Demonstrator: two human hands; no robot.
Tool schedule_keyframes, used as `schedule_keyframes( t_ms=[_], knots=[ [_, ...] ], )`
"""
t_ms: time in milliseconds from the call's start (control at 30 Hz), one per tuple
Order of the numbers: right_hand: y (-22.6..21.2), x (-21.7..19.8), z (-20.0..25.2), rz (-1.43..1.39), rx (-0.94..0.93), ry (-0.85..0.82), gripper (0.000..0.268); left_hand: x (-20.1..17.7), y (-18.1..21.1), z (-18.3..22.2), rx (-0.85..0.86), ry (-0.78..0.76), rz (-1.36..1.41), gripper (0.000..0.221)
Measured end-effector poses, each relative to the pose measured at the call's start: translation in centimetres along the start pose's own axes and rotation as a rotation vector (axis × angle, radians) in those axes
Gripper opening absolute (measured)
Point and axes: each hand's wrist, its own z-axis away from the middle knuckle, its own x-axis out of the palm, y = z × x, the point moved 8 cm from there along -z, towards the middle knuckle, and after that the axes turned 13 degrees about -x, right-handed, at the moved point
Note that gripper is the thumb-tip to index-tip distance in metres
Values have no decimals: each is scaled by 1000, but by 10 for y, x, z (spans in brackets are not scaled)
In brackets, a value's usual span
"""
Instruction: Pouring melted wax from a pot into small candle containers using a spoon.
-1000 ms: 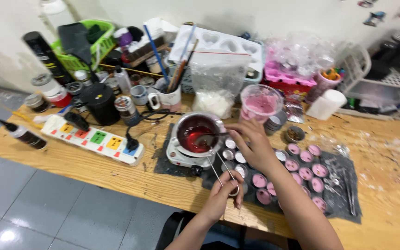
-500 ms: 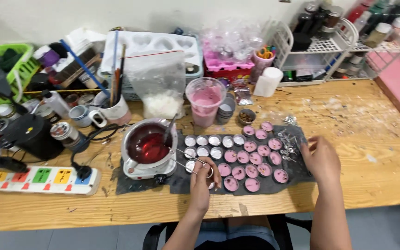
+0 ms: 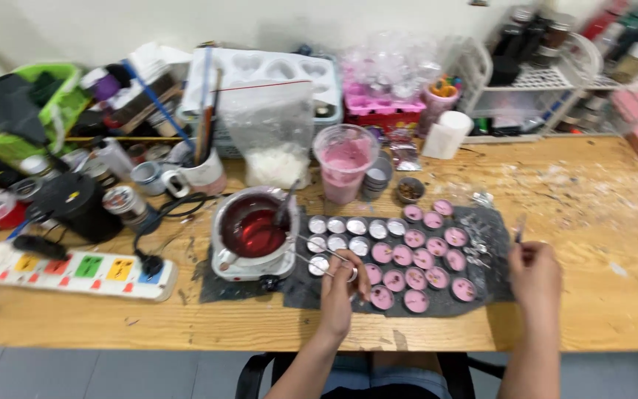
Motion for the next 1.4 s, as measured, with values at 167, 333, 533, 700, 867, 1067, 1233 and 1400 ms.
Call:
schedule_keyframes(
  t_ms=[167, 333, 533, 700, 867, 1067, 1233, 1400],
  knots=[
    [-141, -19, 13, -500, -252, -22, 18, -5, -3, 7, -7, -66, 30, 16],
    [-311, -20, 32, -503, -758, -203, 25, -11, -1, 21, -26, -75, -3, 16],
    [-387, 17, 41, -470, -917, -385, 26, -18, -6, 27, -23, -113, 7, 19],
    [-404, 28, 43, -480, -999, -384, 21, -19, -6, 29, 1, -154, 34, 19],
    [-397, 33, 44, -528, -1011, -376, 16, -18, -3, 32, -10, -149, 44, 19],
    [-354, -1, 37, -537, -876, -250, 14, -22, -3, 36, -57, -100, 41, 19],
    [-257, -46, 32, -414, -712, -79, 14, -23, -3, 35, -41, -100, 11, 19],
    [-150, -87, 36, -160, -422, 33, 9, -22, 3, 35, -8, -73, -23, 20]
  ],
)
